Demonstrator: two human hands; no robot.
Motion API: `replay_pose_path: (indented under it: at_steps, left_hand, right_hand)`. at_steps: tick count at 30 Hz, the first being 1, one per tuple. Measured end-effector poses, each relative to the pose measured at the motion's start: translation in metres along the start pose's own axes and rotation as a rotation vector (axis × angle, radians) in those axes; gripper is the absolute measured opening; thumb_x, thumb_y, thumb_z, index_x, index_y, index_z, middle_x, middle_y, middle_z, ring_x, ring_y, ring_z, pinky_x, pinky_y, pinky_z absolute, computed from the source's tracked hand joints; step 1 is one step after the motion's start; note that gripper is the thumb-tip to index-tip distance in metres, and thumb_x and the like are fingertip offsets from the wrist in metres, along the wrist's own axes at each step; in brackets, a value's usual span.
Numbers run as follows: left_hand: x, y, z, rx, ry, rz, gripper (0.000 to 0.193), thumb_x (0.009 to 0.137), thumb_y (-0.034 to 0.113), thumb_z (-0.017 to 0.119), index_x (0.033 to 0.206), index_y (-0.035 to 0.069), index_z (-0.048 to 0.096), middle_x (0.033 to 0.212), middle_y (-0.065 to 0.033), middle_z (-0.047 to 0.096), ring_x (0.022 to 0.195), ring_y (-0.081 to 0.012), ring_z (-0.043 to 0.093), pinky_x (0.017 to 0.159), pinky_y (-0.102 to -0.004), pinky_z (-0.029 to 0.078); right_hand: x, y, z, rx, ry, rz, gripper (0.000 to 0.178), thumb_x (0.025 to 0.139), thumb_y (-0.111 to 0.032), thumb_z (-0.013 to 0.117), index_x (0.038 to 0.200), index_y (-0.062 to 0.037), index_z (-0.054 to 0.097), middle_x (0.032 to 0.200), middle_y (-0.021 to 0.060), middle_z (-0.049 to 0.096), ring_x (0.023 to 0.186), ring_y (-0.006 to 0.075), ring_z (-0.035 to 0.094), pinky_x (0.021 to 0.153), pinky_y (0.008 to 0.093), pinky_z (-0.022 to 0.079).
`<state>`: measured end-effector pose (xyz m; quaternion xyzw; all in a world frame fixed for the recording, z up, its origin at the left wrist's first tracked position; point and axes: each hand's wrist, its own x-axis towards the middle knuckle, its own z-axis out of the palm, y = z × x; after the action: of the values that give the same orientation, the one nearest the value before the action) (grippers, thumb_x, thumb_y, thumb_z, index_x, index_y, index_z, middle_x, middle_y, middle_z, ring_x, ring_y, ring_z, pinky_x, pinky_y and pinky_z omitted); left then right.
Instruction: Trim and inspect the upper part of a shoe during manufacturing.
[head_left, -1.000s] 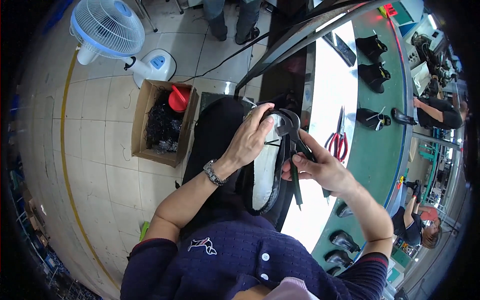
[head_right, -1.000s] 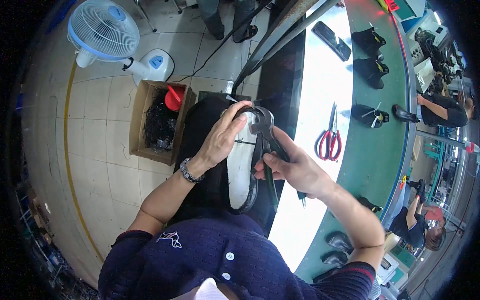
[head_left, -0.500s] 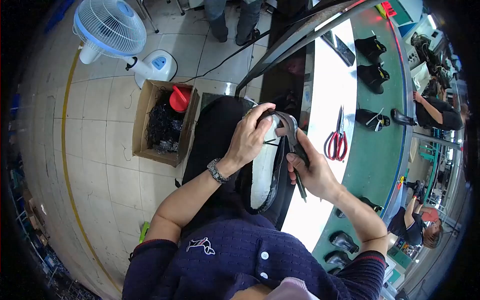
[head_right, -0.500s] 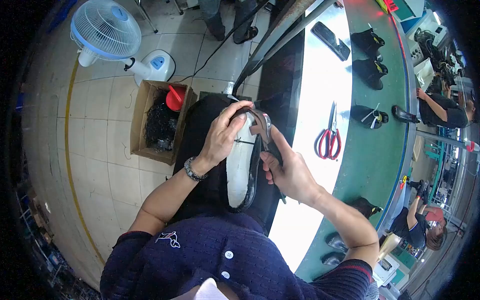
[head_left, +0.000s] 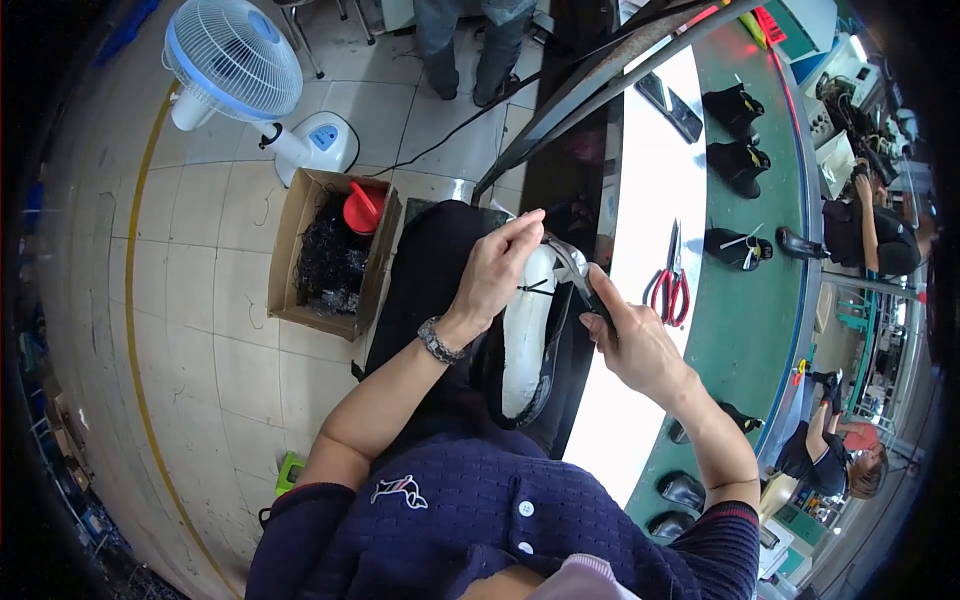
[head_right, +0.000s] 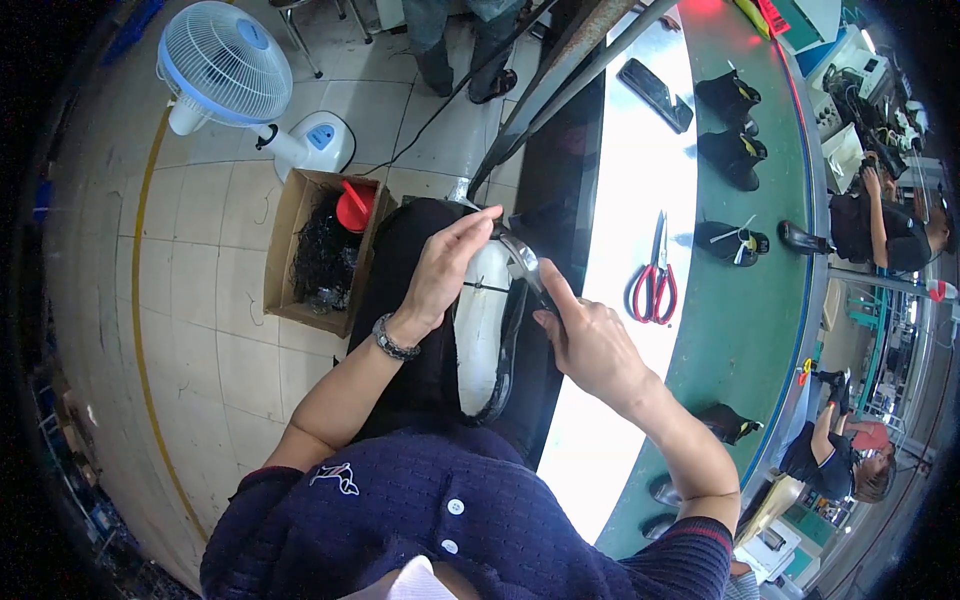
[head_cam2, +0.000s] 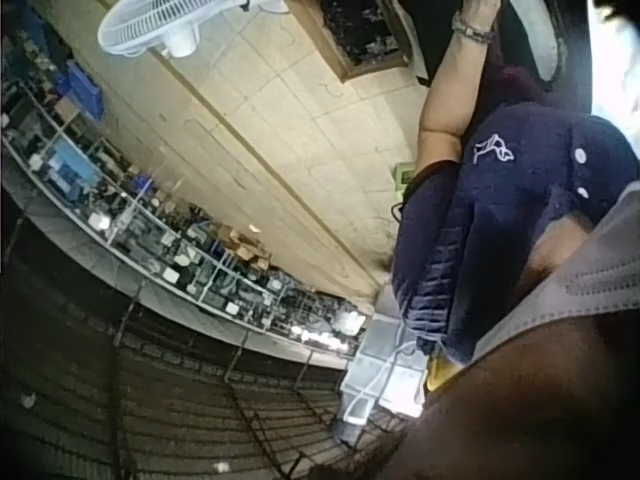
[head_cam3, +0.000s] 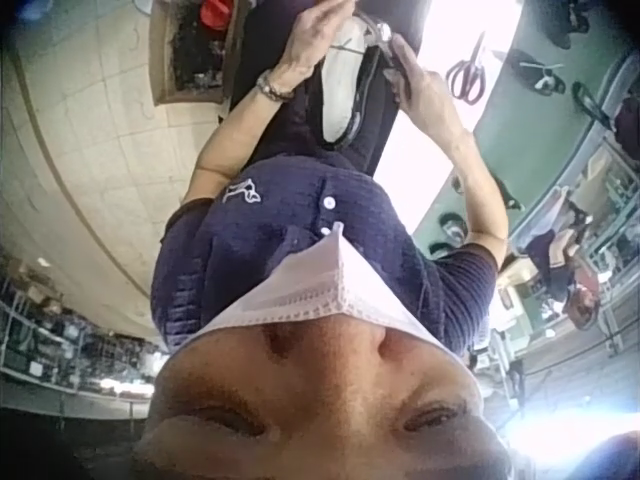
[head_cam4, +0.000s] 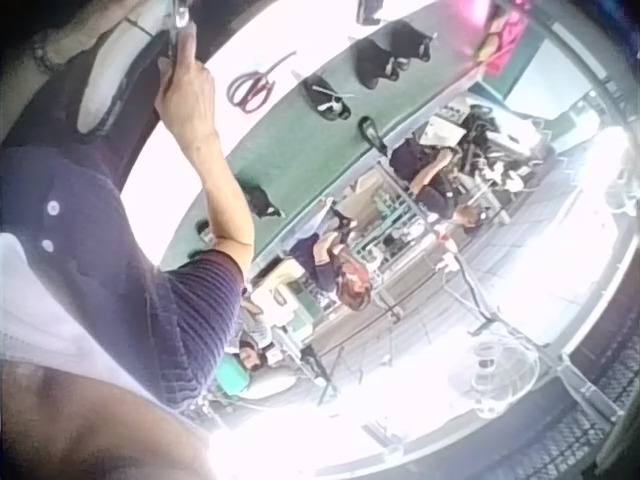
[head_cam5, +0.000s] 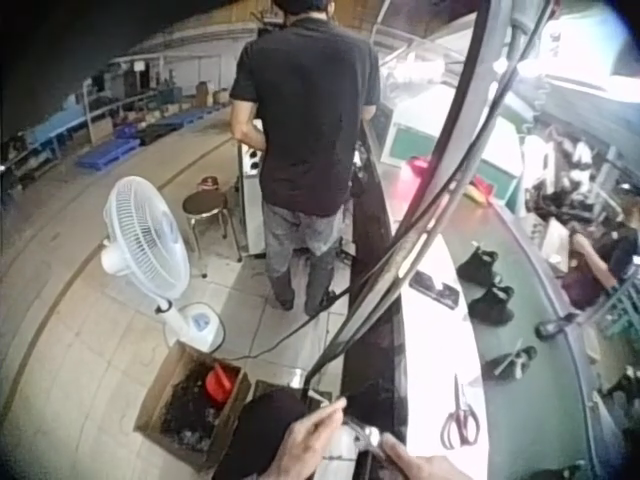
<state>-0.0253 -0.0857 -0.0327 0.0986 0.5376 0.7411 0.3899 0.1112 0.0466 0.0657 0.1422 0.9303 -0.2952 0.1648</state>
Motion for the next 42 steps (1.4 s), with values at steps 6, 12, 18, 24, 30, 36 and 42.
replay_pose_path:
  at_steps: [6,12,18,24,30,36,42]
  left_hand:
    - [0.004,-0.01,-0.009,0.262,-0.065,0.035,0.036,0.099,0.019,0.05,0.128,-0.001,0.055,0.108,-0.0044,0.064,0.088,-0.0061,0.054,0.081,-0.0207,0.043]
    - [0.001,-0.009,-0.009,0.404,-0.034,0.227,0.037,0.097,0.02,0.048,0.126,-0.002,0.053,0.125,-0.0217,0.058,0.113,-0.0327,0.059,0.094,-0.0342,0.046]
    - [0.004,-0.006,-0.014,0.357,-0.126,0.208,0.04,0.097,0.021,0.046,0.129,-0.003,0.049,0.131,-0.0216,0.054,0.12,-0.0334,0.054,0.1,-0.0355,0.042]
    - [0.011,-0.011,-0.015,0.446,-0.184,0.315,0.041,0.098,0.021,0.045,0.132,-0.003,0.046,0.132,-0.0208,0.054,0.121,-0.0323,0.053,0.103,-0.0358,0.039]
    - [0.008,0.001,-0.029,0.473,-0.239,0.175,0.048,0.095,0.024,0.051,0.137,0.002,0.042,0.131,-0.0181,0.054,0.121,-0.0294,0.053,0.1,-0.0352,0.04]
    - [0.011,0.003,-0.028,0.296,-0.373,0.052,0.051,0.091,0.018,0.056,0.138,0.004,0.042,0.119,-0.0081,0.057,0.108,-0.0162,0.053,0.096,-0.0294,0.04]
    - [0.019,0.007,-0.03,0.248,-0.422,0.006,0.053,0.09,0.018,0.057,0.139,0.006,0.044,0.126,-0.0053,0.054,0.114,-0.014,0.05,0.102,-0.0271,0.035]
  right_hand:
    - [0.007,-0.013,-0.028,0.017,-0.148,0.047,0.052,0.092,-0.009,0.057,0.14,-0.0034,0.036,0.063,0.0197,0.061,0.061,0.0383,0.065,0.057,0.0444,0.049]
    - [0.011,-0.031,-0.018,0.056,0.381,-0.062,0.062,0.089,-0.006,0.059,0.145,-0.0123,0.033,0.07,0.0217,0.064,0.068,0.0388,0.067,0.059,0.0429,0.052]
    - [0.019,-0.021,-0.015,-0.334,0.052,-0.059,0.067,0.09,-0.009,0.059,0.148,-0.0153,0.025,0.073,0.0209,0.064,0.062,0.038,0.065,0.055,0.0465,0.052]
    - [0.018,-0.007,0.008,-0.159,0.402,-0.124,0.07,0.092,-0.012,0.058,0.15,-0.0233,0.02,0.072,0.0209,0.064,0.061,0.0364,0.066,0.052,0.0433,0.052]
    - [0.027,-0.023,-0.019,-0.215,0.27,-0.194,0.066,0.092,-0.012,0.057,0.149,-0.0225,0.025,0.066,0.0159,0.062,0.055,0.0328,0.064,0.05,0.0409,0.051]
    - [0.036,-0.002,0.003,-0.179,0.181,-0.095,0.071,0.091,-0.014,0.057,0.15,-0.0211,0.019,0.07,0.0216,0.063,0.061,0.0389,0.064,0.055,0.0467,0.05]
    - [-0.012,0.032,0.041,0.22,0.468,0.123,0.067,0.09,-0.012,0.058,0.149,-0.0189,0.025,0.092,0.0241,0.066,0.073,0.0432,0.065,0.066,0.0486,0.051]
